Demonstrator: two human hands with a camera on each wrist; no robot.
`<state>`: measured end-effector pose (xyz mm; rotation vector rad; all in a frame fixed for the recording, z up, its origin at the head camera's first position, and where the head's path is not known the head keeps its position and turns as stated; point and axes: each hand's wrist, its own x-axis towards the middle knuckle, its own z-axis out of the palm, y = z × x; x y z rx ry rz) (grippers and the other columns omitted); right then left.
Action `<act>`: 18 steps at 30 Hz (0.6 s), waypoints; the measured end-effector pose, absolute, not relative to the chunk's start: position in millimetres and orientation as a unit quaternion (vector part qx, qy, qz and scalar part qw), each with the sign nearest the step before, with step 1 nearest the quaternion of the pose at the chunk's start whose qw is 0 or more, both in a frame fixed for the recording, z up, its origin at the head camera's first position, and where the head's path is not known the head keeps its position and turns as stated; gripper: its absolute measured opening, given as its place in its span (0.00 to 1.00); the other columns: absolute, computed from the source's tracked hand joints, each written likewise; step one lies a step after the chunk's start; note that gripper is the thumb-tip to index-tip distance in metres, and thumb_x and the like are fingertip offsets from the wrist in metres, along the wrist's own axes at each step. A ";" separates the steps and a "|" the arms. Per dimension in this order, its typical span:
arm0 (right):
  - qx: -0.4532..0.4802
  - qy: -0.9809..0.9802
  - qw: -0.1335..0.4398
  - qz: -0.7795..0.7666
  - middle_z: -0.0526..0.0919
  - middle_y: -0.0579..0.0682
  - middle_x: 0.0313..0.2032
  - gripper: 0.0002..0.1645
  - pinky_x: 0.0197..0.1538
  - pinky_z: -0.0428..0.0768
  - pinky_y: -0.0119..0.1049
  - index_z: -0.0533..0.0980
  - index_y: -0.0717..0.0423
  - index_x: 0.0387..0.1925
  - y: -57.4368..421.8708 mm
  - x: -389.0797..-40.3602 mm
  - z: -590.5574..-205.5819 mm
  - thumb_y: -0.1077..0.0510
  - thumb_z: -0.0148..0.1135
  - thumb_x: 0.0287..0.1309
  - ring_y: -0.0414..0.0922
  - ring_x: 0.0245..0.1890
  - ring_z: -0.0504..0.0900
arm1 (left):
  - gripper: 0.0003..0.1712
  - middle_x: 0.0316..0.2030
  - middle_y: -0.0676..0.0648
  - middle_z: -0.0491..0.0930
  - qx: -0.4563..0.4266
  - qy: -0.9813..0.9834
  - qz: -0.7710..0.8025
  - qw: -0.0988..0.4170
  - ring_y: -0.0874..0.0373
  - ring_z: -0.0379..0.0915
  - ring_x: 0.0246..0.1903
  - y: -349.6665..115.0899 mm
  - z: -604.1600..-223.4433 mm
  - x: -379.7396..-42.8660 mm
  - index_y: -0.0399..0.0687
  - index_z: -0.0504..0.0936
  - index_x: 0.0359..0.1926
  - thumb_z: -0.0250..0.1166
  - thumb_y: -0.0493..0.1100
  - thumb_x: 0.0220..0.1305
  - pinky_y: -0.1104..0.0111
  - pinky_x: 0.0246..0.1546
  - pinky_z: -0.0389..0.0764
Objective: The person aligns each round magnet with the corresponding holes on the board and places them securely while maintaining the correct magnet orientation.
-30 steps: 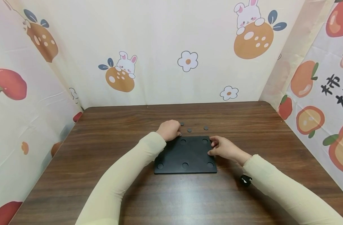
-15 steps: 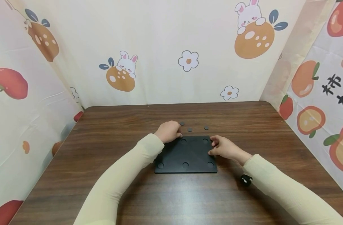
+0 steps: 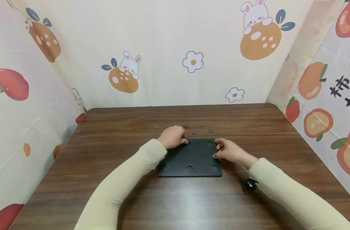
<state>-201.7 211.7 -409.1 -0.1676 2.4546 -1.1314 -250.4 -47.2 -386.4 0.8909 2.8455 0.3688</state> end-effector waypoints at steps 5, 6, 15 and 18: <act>-0.056 0.886 0.217 -0.407 0.71 0.55 0.44 0.43 0.39 0.74 0.36 0.59 0.66 0.68 212.2 -202.6 -409.1 0.59 0.69 0.56 0.45 0.39 0.74 | 0.07 0.32 0.53 0.85 0.301 0.942 0.125 0.075 0.63 0.75 0.27 -43.8 -386.1 -247.6 0.53 0.89 0.34 0.67 0.49 0.64 0.69 0.32 0.78; -0.054 0.885 0.217 -0.408 0.71 0.55 0.44 0.43 0.39 0.73 0.36 0.60 0.66 0.68 212.3 -202.7 -409.2 0.59 0.69 0.56 0.46 0.38 0.74 | 0.07 0.32 0.53 0.85 0.301 0.942 0.125 0.075 0.64 0.75 0.27 -43.2 -386.0 -247.2 0.53 0.89 0.34 0.68 0.49 0.64 0.69 0.32 0.78; -0.054 0.883 0.219 -0.411 0.70 0.56 0.45 0.43 0.38 0.74 0.36 0.59 0.66 0.68 213.3 -202.8 -409.6 0.60 0.69 0.55 0.46 0.38 0.75 | 0.07 0.32 0.54 0.85 0.306 0.941 0.121 0.077 0.64 0.75 0.26 -39.5 -386.1 -244.9 0.52 0.88 0.33 0.68 0.48 0.63 0.69 0.31 0.78; -0.054 0.883 0.221 -0.412 0.70 0.56 0.46 0.43 0.38 0.74 0.36 0.59 0.66 0.68 213.5 -203.0 -410.1 0.59 0.69 0.55 0.46 0.38 0.75 | 0.07 0.32 0.54 0.85 0.305 0.942 0.118 0.080 0.64 0.74 0.26 -38.8 -386.9 -244.7 0.52 0.88 0.33 0.68 0.48 0.64 0.70 0.31 0.77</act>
